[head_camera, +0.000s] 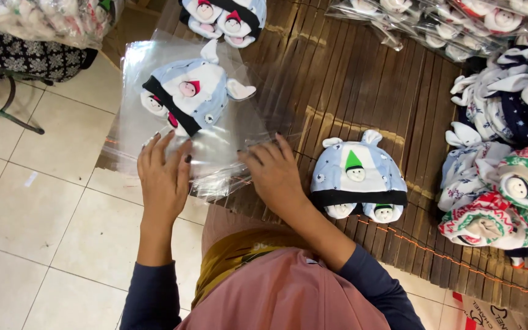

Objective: Packaging small fabric hats into clear plastic bags

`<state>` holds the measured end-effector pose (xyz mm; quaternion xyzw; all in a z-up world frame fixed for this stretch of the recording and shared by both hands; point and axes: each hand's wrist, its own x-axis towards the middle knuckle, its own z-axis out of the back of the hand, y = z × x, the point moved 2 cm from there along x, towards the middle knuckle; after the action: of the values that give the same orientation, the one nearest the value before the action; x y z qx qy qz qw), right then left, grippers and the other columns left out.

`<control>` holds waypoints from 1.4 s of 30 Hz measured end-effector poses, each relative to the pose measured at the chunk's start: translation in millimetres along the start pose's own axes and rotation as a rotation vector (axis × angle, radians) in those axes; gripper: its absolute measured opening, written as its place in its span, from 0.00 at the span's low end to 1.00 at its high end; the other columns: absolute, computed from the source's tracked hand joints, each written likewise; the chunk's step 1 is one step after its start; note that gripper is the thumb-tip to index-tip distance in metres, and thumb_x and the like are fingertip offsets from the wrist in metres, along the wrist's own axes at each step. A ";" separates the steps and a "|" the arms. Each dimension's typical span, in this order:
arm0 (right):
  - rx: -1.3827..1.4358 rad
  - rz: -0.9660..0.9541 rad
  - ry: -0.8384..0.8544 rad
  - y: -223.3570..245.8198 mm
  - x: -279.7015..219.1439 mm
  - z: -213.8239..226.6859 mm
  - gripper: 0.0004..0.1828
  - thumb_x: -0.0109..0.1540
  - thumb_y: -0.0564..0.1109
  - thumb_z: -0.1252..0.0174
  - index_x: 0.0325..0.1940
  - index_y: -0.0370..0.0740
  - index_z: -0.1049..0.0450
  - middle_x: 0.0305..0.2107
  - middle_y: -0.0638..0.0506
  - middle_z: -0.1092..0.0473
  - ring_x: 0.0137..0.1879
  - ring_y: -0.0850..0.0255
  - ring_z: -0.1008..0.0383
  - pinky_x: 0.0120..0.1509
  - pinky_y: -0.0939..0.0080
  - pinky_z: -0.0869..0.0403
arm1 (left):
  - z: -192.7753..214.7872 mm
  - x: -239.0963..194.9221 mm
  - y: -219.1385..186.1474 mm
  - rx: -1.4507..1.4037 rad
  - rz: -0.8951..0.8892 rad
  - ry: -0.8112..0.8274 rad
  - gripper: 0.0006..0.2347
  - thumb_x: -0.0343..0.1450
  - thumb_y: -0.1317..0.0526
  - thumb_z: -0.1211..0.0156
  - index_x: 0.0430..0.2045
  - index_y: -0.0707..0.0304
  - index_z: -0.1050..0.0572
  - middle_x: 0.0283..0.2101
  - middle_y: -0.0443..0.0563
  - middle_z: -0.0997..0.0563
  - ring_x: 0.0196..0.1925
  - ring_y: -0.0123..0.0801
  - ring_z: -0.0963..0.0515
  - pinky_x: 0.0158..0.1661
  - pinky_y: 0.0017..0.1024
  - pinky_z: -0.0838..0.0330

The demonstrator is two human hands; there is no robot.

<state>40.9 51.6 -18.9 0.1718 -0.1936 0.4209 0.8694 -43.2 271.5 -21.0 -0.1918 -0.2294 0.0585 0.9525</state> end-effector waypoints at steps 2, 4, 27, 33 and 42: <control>0.010 -0.001 -0.028 -3.0 3.6 13.6 0.12 0.63 0.42 0.41 0.50 0.49 0.23 0.43 0.50 0.25 0.57 0.51 0.25 0.74 0.36 0.40 | 0.6 -1.6 5.5 -0.036 0.032 0.007 0.17 0.81 0.51 0.61 0.56 0.51 0.25 0.63 0.55 0.29 0.69 0.54 0.34 0.67 0.52 0.48; 0.016 -0.005 -0.059 -8.0 6.9 29.5 0.13 0.62 0.42 0.41 0.52 0.50 0.25 0.45 0.51 0.25 0.58 0.52 0.25 0.75 0.37 0.41 | 0.2 -1.0 8.4 -0.074 0.059 0.013 0.19 0.81 0.50 0.64 0.59 0.52 0.27 0.63 0.56 0.31 0.68 0.54 0.34 0.68 0.52 0.49; -0.025 -0.678 -0.035 -132.8 -75.3 178.9 0.26 0.63 0.40 0.42 0.67 0.34 0.30 0.55 0.29 0.31 0.62 0.32 0.30 0.68 0.36 0.34 | -60.2 15.0 -141.0 -0.376 -0.493 -0.063 0.10 0.74 0.61 0.43 0.46 0.49 0.18 0.40 0.38 0.18 0.41 0.33 0.16 0.49 0.33 0.24; -0.048 -1.253 0.432 -134.1 -141.7 174.4 0.41 0.59 0.83 0.50 0.55 0.48 0.22 0.44 0.42 0.22 0.54 0.41 0.22 0.58 0.39 0.26 | -57.9 41.4 -158.0 -0.406 -0.248 -0.097 0.05 0.69 0.58 0.30 0.36 0.41 0.16 0.34 0.30 0.17 0.34 0.28 0.16 0.39 0.28 0.24; 0.320 -1.311 0.041 -124.2 -139.4 143.2 0.25 0.57 0.58 0.31 0.50 0.47 0.32 0.45 0.38 0.24 0.56 0.35 0.24 0.55 0.40 0.27 | -42.1 76.1 -166.6 -0.465 -0.242 -0.257 0.05 0.71 0.74 0.32 0.34 0.63 0.20 0.32 0.50 0.18 0.32 0.40 0.21 0.40 0.32 0.29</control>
<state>33.0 -180.2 21.1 0.3725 0.0320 -0.1669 0.9124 47.6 119.2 41.3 -0.3673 -0.3766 -0.0860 0.8461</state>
